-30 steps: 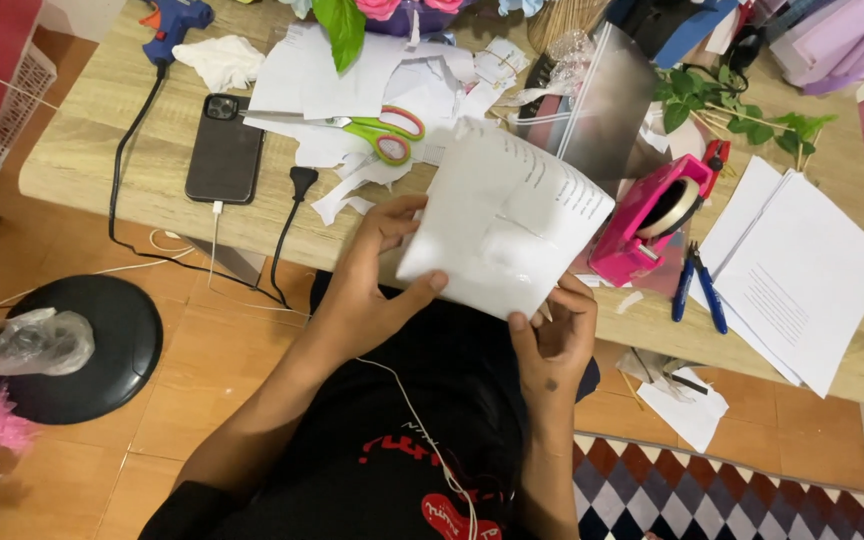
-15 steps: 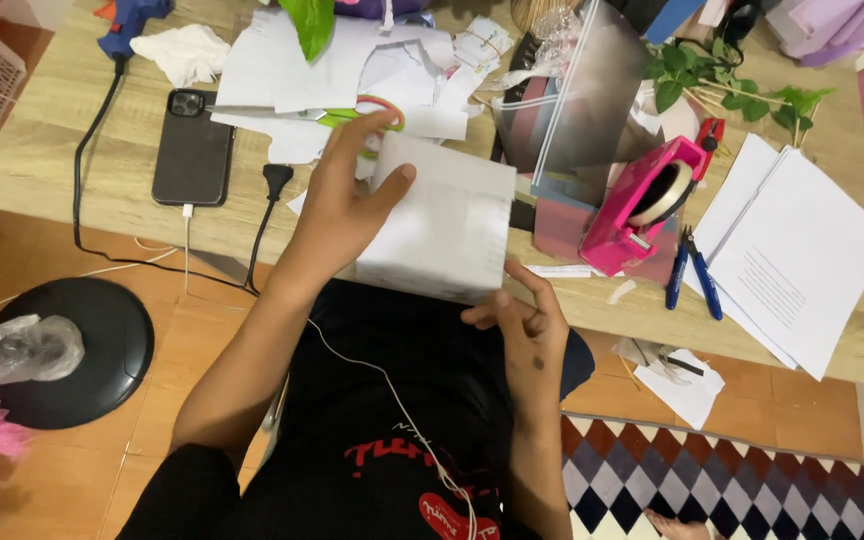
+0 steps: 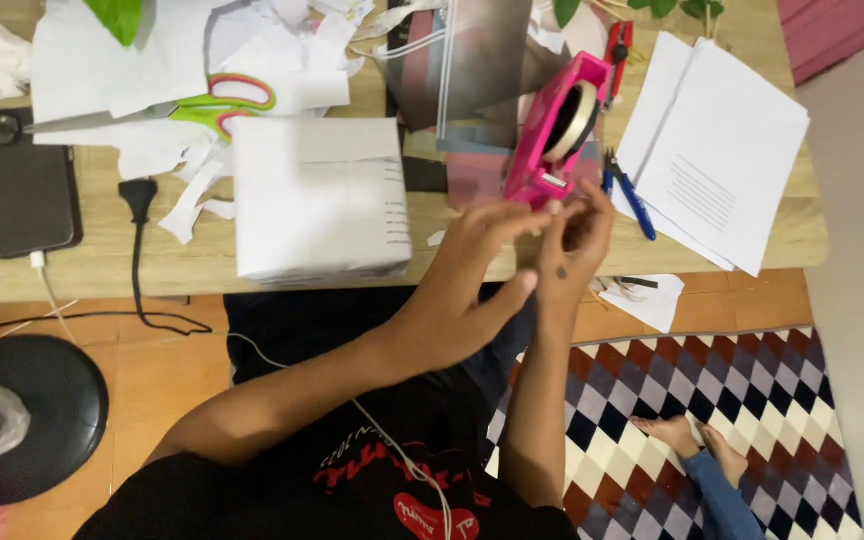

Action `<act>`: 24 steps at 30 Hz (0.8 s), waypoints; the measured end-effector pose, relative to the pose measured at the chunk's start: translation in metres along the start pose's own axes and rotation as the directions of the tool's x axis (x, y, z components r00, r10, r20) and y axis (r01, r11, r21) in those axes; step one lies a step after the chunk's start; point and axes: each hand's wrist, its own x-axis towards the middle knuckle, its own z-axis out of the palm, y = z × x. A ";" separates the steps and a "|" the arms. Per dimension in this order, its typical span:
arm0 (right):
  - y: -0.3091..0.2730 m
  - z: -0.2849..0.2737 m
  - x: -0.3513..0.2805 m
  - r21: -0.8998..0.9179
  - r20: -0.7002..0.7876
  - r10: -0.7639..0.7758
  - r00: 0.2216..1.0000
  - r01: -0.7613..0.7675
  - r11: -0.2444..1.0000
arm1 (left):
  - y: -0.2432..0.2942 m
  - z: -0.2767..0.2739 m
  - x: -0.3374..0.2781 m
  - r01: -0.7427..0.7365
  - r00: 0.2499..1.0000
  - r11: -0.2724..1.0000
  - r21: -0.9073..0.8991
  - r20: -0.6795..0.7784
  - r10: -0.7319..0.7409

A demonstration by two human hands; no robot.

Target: The person wraps a stack of white paper with a larger sheet of white paper, folding the edges and securing them with clear tape. They repeatedly apply tape to the sides and edges to hold the package together.

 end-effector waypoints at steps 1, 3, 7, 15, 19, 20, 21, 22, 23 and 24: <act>-0.005 0.006 0.000 -0.005 -0.010 0.001 1.000 -0.001 1.000 | -0.015 0.010 0.015 -0.004 1.000 1.000 -0.004 0.009 0.004; -0.013 0.019 -0.003 -0.093 -0.140 0.137 0.981 -0.151 0.984 | -0.046 0.031 0.041 0.236 0.964 0.960 0.150 -0.161 -0.212; -0.023 0.023 -0.004 -0.263 -0.150 0.079 0.985 -0.117 0.958 | -0.086 0.044 0.069 0.240 0.955 0.965 0.108 -0.205 -0.214; -0.015 0.020 -0.006 -0.310 -0.149 0.054 0.987 -0.098 0.946 | -0.082 0.048 0.093 0.328 0.911 0.936 -0.129 -0.220 -0.349; -0.010 0.019 -0.007 -0.251 -0.171 0.114 0.979 -0.155 0.955 | -0.063 0.055 0.077 0.343 0.915 0.923 0.175 -0.283 -0.286; 0.007 0.018 -0.009 -0.309 -0.180 0.048 0.982 -0.103 0.946 | -0.068 0.061 0.067 0.232 0.930 0.946 0.227 -0.336 -0.147; 0.023 0.019 -0.012 -0.360 -0.182 -0.016 0.983 -0.051 0.931 | -0.072 0.065 0.055 0.124 0.925 0.949 0.290 -0.381 -0.005; 0.012 0.021 -0.010 -0.356 -0.179 -0.013 0.984 -0.053 0.933 | -0.074 0.063 0.048 0.128 0.924 0.947 0.294 -0.382 -0.006; 0.000 0.022 -0.009 -0.353 -0.195 -0.001 0.981 -0.069 0.933 | -0.075 0.061 0.040 0.135 0.932 0.951 0.279 -0.360 -0.027; -0.012 0.024 -0.007 -0.351 -0.211 0.010 0.977 -0.086 0.933 | -0.075 0.059 0.033 0.143 0.940 0.954 0.264 -0.338 -0.048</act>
